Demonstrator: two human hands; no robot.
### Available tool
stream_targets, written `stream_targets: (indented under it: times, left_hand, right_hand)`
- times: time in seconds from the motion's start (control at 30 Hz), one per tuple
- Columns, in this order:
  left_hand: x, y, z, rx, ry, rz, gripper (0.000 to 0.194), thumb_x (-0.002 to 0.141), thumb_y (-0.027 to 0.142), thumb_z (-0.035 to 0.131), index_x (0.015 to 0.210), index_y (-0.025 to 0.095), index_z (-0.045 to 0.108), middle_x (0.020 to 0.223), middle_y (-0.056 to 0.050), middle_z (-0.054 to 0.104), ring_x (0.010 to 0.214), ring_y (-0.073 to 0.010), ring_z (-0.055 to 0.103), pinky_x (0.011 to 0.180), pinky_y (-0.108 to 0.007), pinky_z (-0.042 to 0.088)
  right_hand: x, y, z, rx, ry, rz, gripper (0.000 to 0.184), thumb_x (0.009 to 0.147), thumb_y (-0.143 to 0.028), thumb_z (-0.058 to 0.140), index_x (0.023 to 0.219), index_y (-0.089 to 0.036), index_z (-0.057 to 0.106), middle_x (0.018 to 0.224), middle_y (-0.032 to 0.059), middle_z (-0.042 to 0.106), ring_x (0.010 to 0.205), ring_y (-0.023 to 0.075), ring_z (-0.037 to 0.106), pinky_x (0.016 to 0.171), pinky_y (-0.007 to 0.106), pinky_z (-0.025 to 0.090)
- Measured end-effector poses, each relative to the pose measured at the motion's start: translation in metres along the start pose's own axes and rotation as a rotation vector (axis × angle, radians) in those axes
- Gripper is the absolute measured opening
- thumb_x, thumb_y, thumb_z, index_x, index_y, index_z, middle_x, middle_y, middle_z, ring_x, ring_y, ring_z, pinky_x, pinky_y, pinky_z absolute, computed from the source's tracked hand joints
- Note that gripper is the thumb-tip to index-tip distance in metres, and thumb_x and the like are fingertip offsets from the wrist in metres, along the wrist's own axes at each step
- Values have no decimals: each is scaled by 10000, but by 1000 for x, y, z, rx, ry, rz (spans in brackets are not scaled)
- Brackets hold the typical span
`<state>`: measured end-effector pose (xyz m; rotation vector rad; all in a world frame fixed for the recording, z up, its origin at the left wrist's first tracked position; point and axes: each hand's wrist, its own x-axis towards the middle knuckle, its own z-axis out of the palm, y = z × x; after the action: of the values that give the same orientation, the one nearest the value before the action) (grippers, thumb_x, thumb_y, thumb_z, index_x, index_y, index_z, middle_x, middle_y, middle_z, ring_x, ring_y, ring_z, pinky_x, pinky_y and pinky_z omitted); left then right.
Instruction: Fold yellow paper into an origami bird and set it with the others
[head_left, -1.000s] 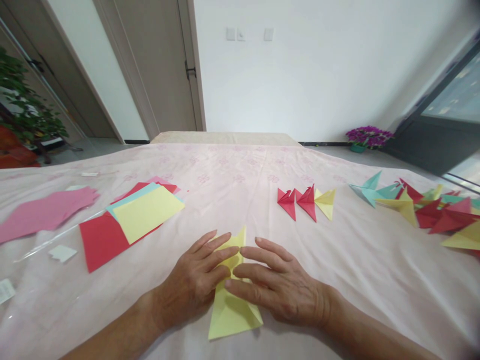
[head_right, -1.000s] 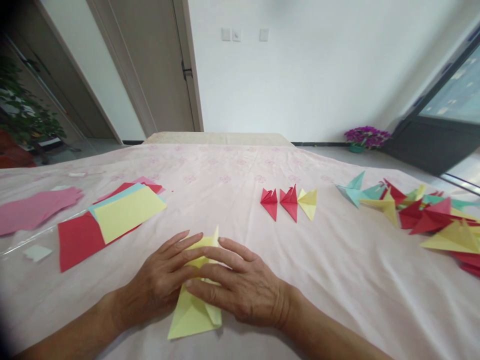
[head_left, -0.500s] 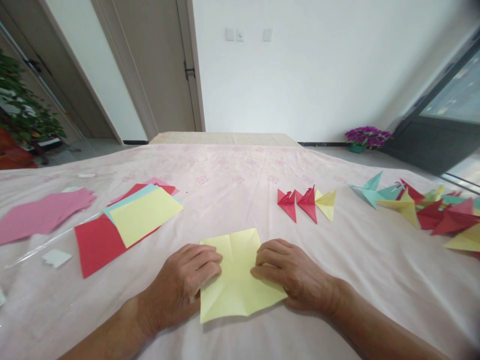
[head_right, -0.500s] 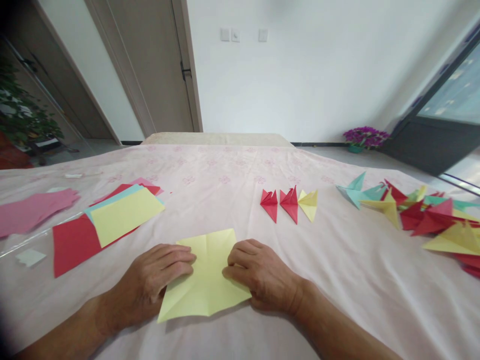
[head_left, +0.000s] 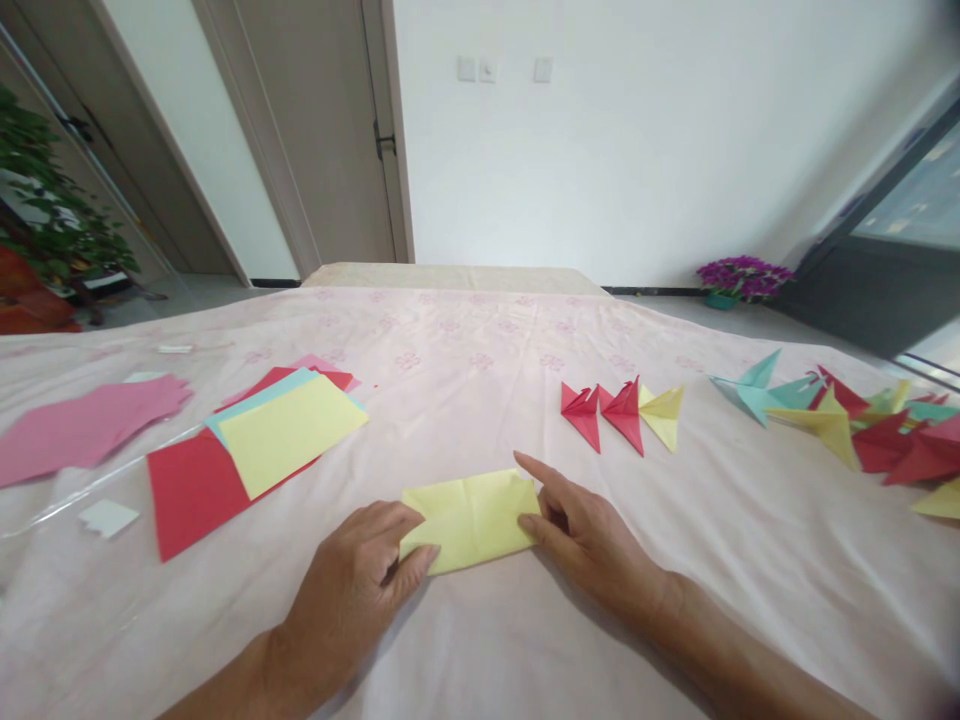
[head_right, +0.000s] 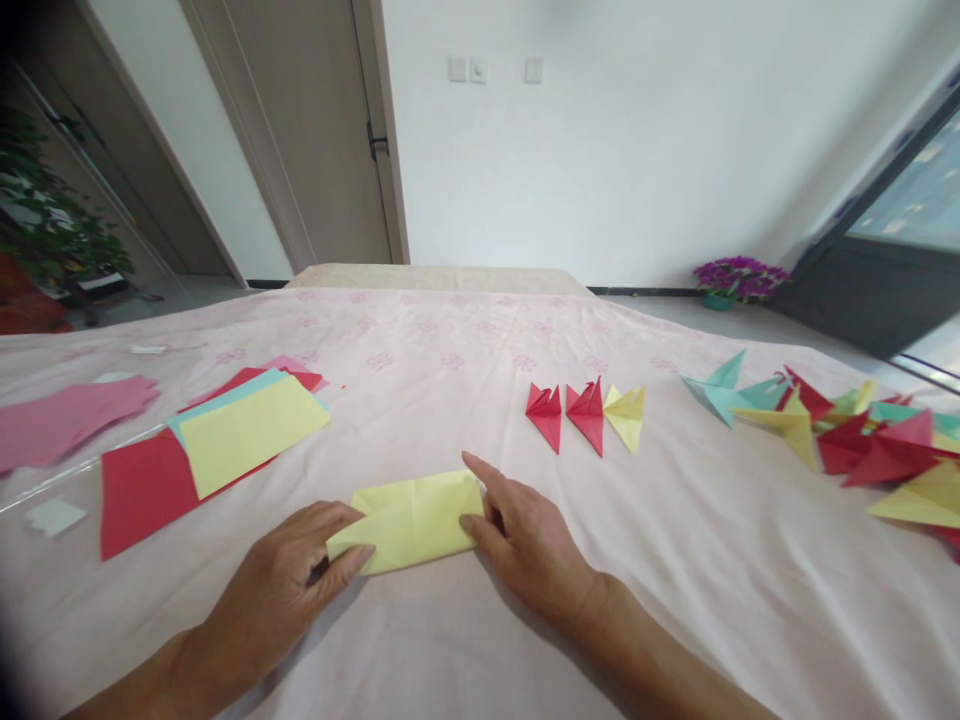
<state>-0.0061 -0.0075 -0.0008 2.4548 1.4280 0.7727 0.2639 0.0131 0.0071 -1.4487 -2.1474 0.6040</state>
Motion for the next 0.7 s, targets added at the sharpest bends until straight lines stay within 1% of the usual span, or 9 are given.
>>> stream_targets:
  times: [0.07, 0.1, 0.17, 0.3, 0.4, 0.53, 0.7]
  left_hand:
    - [3, 3, -2, 36, -42, -55, 239, 945, 320, 490, 799, 193, 629, 897, -33, 668, 836, -185, 630, 750, -330, 492]
    - [5, 4, -3, 59, -63, -81, 260, 941, 326, 495, 752, 194, 616, 896, -32, 655, 831, -187, 616, 750, -338, 480]
    - [9, 5, -5, 105, -108, -129, 283, 926, 343, 520, 697, 194, 599, 893, -29, 635, 827, -193, 594, 752, -354, 459]
    - [14, 4, -5, 161, -151, -182, 273, 908, 354, 545, 696, 192, 605, 881, -22, 611, 819, -196, 574, 753, -362, 441]
    - [14, 4, -5, 174, -154, -192, 278, 925, 341, 517, 710, 188, 602, 884, -19, 603, 815, -186, 575, 746, -347, 438]
    - [15, 3, -5, 196, -149, -191, 259, 936, 313, 501, 735, 186, 603, 878, -14, 600, 809, -171, 583, 731, -317, 435]
    - [17, 3, -6, 227, -129, -176, 273, 952, 286, 467, 729, 190, 594, 847, -12, 594, 765, -154, 589, 711, -297, 435]
  right_hand:
    - [1, -1, 2, -27, -2, -23, 583, 908, -218, 481, 1475, -202, 343, 720, -22, 594, 659, 155, 565, 637, 277, 420]
    - [2, -1, 3, -44, 2, -33, 573, 914, -216, 467, 1474, -213, 347, 726, -17, 601, 664, 158, 569, 638, 280, 419]
    - [4, -1, 2, -60, 1, -46, 519, 923, -224, 460, 1439, -240, 416, 758, 0, 625, 696, 167, 585, 656, 286, 427]
    - [5, -2, 0, -43, -51, -92, 383, 927, -246, 497, 1302, -251, 575, 895, 33, 675, 824, 182, 612, 741, 297, 437]
    - [7, -2, -1, -86, -72, -130, 312, 927, -230, 503, 1208, -248, 637, 857, 26, 670, 818, 184, 601, 735, 292, 419]
    - [10, -2, 0, -134, -71, -136, 260, 941, -231, 496, 1133, -259, 669, 807, 17, 651, 784, 174, 593, 706, 278, 397]
    - [14, -4, 1, -174, -77, -143, 254, 955, -219, 476, 1109, -261, 674, 795, 17, 651, 770, 167, 596, 707, 273, 389]
